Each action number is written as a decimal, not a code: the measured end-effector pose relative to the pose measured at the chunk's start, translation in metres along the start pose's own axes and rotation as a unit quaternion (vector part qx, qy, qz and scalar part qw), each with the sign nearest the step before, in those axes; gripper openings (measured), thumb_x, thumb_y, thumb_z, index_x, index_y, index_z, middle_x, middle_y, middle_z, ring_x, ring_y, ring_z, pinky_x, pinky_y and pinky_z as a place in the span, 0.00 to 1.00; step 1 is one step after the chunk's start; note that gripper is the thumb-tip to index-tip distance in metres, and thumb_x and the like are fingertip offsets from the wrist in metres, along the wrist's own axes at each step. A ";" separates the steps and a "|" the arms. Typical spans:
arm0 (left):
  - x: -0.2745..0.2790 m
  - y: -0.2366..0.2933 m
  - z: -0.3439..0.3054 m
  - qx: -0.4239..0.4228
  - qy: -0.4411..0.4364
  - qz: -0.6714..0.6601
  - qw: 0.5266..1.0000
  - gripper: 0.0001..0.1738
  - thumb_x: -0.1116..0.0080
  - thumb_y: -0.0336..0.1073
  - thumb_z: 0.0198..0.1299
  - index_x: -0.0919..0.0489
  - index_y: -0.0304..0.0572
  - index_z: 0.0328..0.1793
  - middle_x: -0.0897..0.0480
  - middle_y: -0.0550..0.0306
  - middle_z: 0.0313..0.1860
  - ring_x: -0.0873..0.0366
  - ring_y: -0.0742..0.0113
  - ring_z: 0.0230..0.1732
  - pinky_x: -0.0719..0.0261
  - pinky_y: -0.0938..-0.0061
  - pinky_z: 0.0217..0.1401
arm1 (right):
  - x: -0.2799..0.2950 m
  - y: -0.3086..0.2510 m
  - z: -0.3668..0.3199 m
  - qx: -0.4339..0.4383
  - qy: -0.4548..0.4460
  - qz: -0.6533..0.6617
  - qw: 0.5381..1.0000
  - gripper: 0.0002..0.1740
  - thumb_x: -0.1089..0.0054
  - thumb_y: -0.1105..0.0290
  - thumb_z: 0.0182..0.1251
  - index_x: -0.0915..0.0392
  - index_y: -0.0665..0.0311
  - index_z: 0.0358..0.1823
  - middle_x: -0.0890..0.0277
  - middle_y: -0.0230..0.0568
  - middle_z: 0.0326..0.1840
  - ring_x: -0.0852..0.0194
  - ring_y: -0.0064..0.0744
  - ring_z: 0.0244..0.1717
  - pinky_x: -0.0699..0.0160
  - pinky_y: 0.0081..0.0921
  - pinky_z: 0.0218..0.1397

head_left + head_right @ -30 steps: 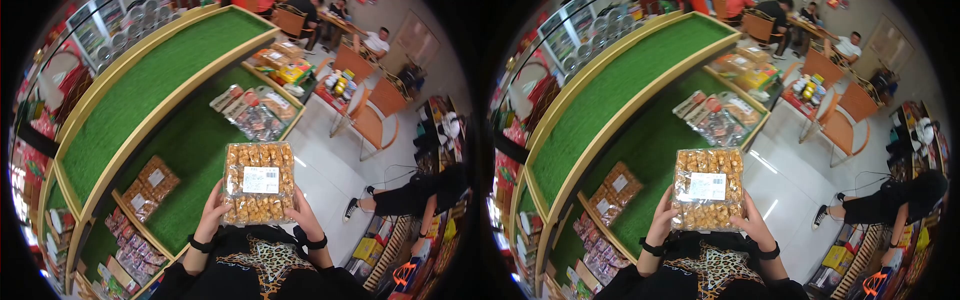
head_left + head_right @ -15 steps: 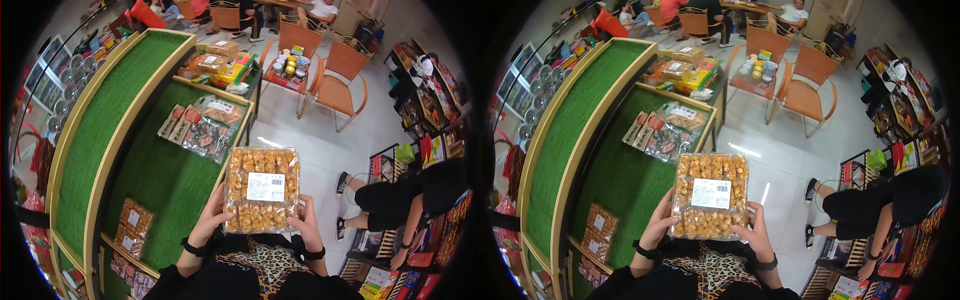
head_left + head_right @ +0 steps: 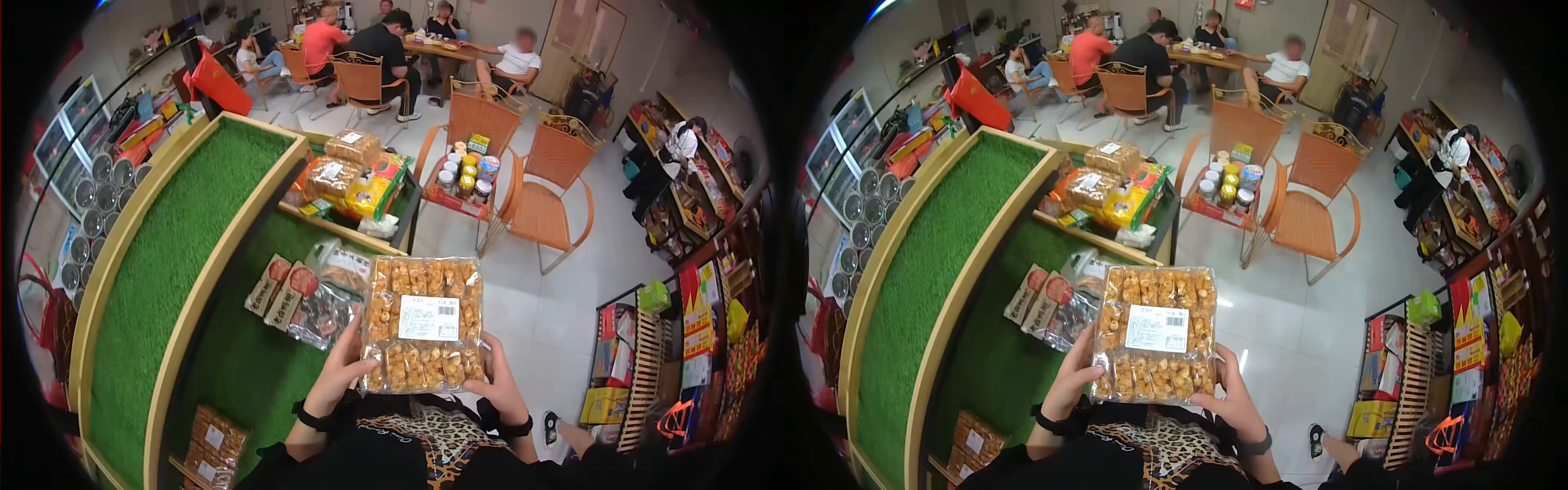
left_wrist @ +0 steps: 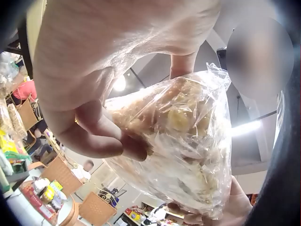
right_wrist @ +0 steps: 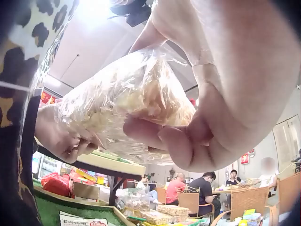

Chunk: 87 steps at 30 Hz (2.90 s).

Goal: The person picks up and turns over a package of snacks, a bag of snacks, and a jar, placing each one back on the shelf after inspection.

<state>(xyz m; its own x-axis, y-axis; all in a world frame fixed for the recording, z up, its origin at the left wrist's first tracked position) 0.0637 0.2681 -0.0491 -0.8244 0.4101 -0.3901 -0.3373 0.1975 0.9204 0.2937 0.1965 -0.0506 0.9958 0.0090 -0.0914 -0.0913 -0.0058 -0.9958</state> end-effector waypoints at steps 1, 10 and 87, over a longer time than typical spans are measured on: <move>0.006 0.002 0.010 0.002 0.001 0.002 1.000 0.48 0.41 0.26 0.49 0.57 0.35 0.73 0.42 0.46 0.68 0.42 0.59 0.67 0.47 0.70 0.67 | -0.001 0.002 0.010 -0.005 0.000 0.000 1.000 0.51 0.31 0.66 0.47 0.57 0.67 0.67 0.34 0.49 0.55 0.35 0.34 0.55 0.44 0.31 0.61; 0.037 0.005 0.065 0.031 0.040 0.039 0.998 0.49 0.40 0.30 0.49 0.57 0.36 0.74 0.37 0.46 0.64 0.39 0.60 0.65 0.46 0.68 0.66 | -0.003 0.021 0.086 -0.056 0.014 0.084 0.995 0.49 0.35 0.69 0.48 0.56 0.70 0.68 0.39 0.49 0.60 0.39 0.37 0.61 0.45 0.31 0.64; 0.280 -0.079 0.500 -0.162 0.635 -0.149 0.741 0.36 0.57 0.26 0.52 0.48 0.38 0.71 0.33 0.53 0.62 0.31 0.69 0.54 0.33 0.81 0.55 | -0.047 0.199 0.783 -0.057 -0.516 -0.137 0.844 0.41 0.43 0.73 0.56 0.53 0.70 0.69 0.51 0.52 0.71 0.47 0.38 0.68 0.48 0.26 0.66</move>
<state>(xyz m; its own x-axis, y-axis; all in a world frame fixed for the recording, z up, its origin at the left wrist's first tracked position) 0.0870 0.8127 -0.2432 -0.3851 -0.8170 -0.4293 -0.5117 -0.1981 0.8360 0.2218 0.9778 -0.2488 0.4359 0.8909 0.1275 0.2013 0.0416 -0.9786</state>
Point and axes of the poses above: each hand's wrist, its own z-axis towards the middle knuckle, its own x-axis out of the back of the hand, y = z × x, the point moved 6 cm from there along z, towards the middle knuckle
